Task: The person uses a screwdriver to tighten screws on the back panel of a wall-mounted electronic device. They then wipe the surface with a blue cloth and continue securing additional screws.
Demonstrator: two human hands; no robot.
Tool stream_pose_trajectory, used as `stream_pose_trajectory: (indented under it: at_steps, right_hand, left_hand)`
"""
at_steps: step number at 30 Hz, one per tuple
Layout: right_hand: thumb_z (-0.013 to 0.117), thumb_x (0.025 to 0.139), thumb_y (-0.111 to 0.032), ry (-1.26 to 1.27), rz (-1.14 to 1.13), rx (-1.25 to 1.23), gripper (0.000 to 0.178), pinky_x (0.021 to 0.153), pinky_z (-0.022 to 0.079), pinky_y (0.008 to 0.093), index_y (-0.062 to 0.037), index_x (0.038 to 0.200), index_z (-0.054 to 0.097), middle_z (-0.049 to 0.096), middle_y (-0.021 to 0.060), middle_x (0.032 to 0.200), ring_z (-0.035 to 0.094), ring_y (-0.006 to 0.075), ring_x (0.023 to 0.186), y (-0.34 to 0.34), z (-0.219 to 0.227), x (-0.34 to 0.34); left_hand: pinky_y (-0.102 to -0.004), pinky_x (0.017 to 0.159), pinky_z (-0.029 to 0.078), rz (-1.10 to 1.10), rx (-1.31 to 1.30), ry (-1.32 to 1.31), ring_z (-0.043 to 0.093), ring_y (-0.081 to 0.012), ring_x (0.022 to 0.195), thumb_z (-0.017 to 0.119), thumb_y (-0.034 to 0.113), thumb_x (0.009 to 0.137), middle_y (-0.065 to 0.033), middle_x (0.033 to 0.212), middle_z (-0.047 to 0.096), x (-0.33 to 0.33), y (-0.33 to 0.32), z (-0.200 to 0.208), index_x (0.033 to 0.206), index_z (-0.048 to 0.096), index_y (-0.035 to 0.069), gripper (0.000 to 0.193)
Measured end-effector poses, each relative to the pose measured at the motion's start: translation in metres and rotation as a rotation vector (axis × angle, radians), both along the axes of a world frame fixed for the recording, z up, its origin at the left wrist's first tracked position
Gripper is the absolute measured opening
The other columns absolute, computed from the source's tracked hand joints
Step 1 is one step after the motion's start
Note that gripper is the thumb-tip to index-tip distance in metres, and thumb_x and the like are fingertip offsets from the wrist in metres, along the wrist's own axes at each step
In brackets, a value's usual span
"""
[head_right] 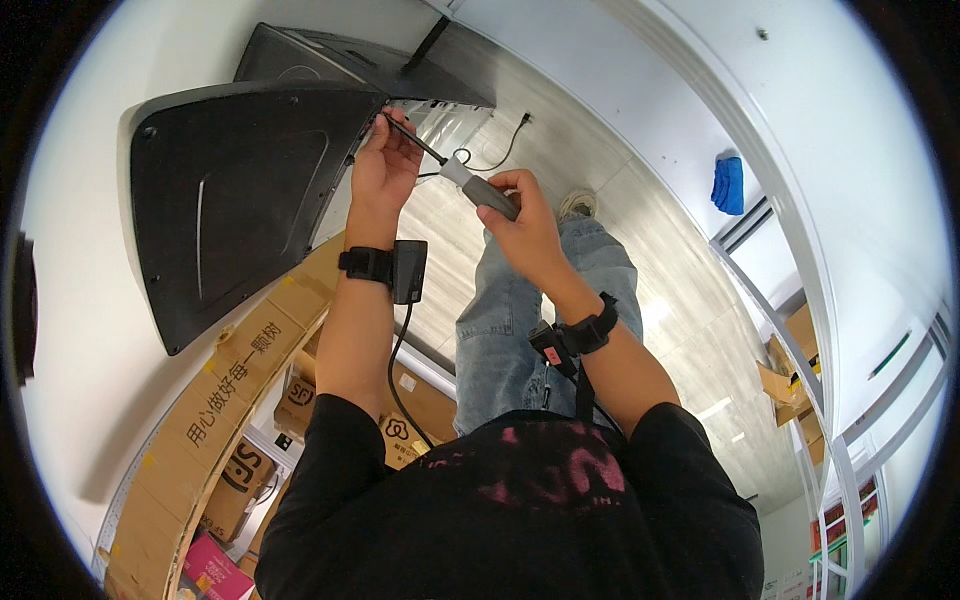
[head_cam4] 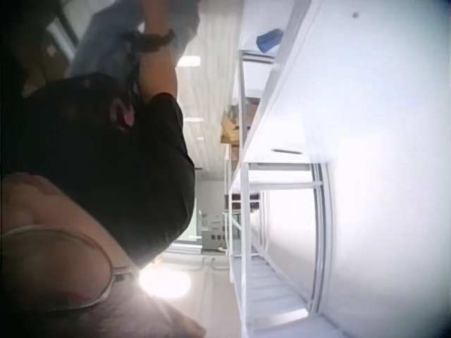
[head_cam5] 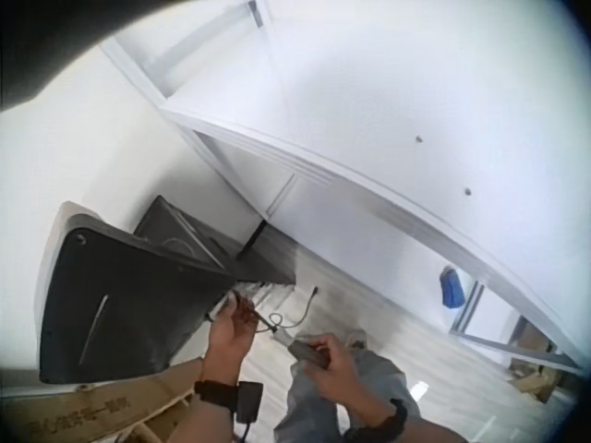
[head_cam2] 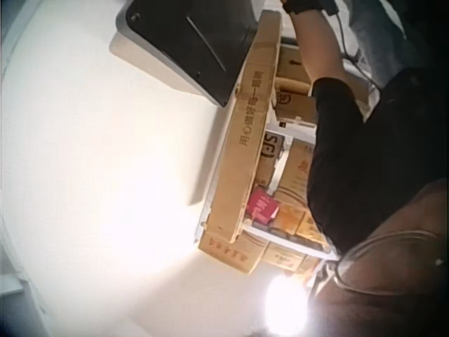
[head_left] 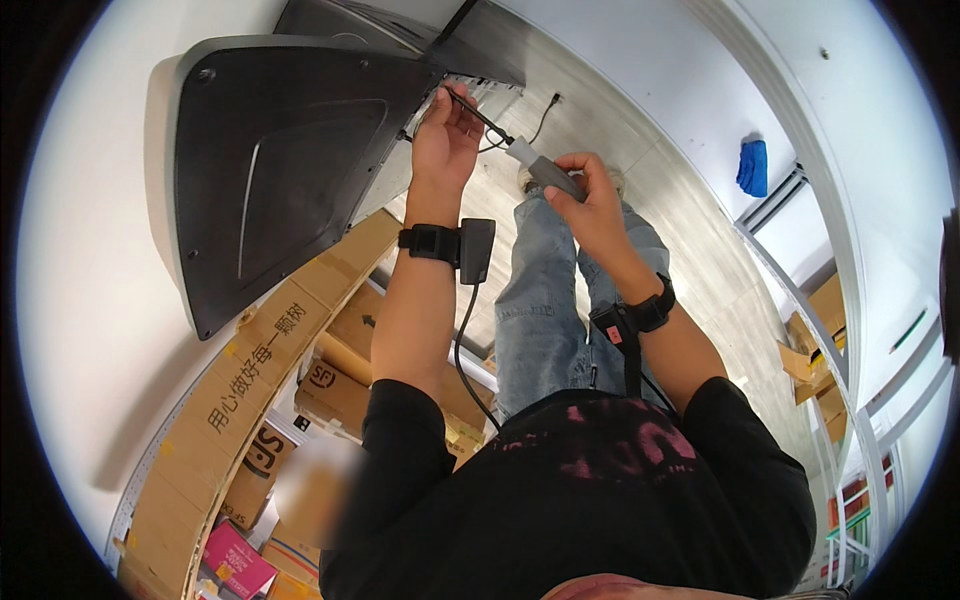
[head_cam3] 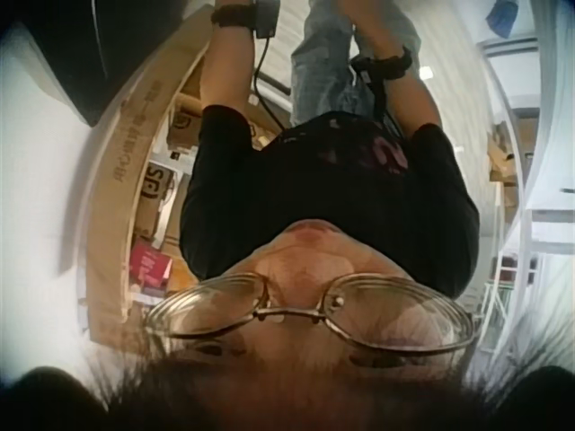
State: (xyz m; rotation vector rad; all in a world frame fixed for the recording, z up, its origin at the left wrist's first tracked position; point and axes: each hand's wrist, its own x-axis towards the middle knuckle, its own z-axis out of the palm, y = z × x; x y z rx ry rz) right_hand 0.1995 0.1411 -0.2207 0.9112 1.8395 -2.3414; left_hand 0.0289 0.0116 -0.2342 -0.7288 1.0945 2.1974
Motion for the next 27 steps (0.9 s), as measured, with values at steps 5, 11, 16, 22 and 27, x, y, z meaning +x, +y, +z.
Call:
stream_pose_trajectory:
  at_steps: [5,11,16,22,27]
  right_hand:
    - [0.065,0.081,-0.003,0.006,-0.005,-0.024,0.031,0.067,0.044,0.0245,-0.004,0.109,0.052,0.058,0.004,0.088,0.054,0.0093,0.075,0.001,-0.007,-0.011]
    - [0.065,0.08,-0.003,0.026,-0.044,-0.062,0.032,0.063,0.042,0.0221,-0.0043,0.11,0.053,0.059,0.0026,0.087,0.053,0.0076,0.072,-0.001,-0.019,-0.015]
    - [0.066,0.08,-0.002,0.007,-0.063,-0.144,0.031,0.069,0.044,0.0233,-0.003,0.108,0.053,0.059,0.0027,0.091,0.054,0.0084,0.076,0.001,-0.016,-0.015]
    - [0.066,0.08,-0.004,0.024,-0.078,-0.141,0.03,0.067,0.044,0.023,-0.0027,0.107,0.054,0.06,0.0031,0.085,0.054,0.008,0.072,-0.003,-0.013,-0.023]
    - [0.065,0.081,-0.005,0.016,-0.061,-0.06,0.028,0.066,0.044,0.0232,-0.0025,0.107,0.056,0.061,0.0033,0.085,0.055,0.0077,0.072,0.002,-0.01,-0.027]
  left_hand:
    - [-0.0292,0.076,0.046,0.025,-0.003,0.044,0.058,-0.0155,0.086,0.053,0.022,0.094,-0.0003,0.096,0.065,-0.008,-0.007,-0.008,0.102,0.06,0.01,0.016]
    - [-0.0285,0.074,0.047,0.019,-0.112,0.065,0.058,-0.0165,0.086,0.055,0.021,0.093,-0.0027,0.098,0.064,-0.013,-0.001,-0.002,0.104,0.059,0.007,0.018]
    - [-0.0274,0.07,0.047,0.039,-0.13,0.039,0.058,-0.017,0.084,0.056,0.019,0.092,-0.004,0.095,0.064,-0.015,0.002,-0.002,0.103,0.059,0.006,0.017]
    - [-0.0269,0.068,0.048,0.09,-0.096,0.014,0.059,-0.0169,0.082,0.057,0.018,0.092,-0.006,0.091,0.065,-0.018,0.004,-0.002,0.099,0.06,0.005,0.015]
    - [-0.0277,0.068,0.048,0.139,-0.087,-0.038,0.06,-0.0168,0.082,0.057,0.017,0.092,-0.0063,0.091,0.065,-0.018,0.007,0.003,0.098,0.06,0.004,0.014]
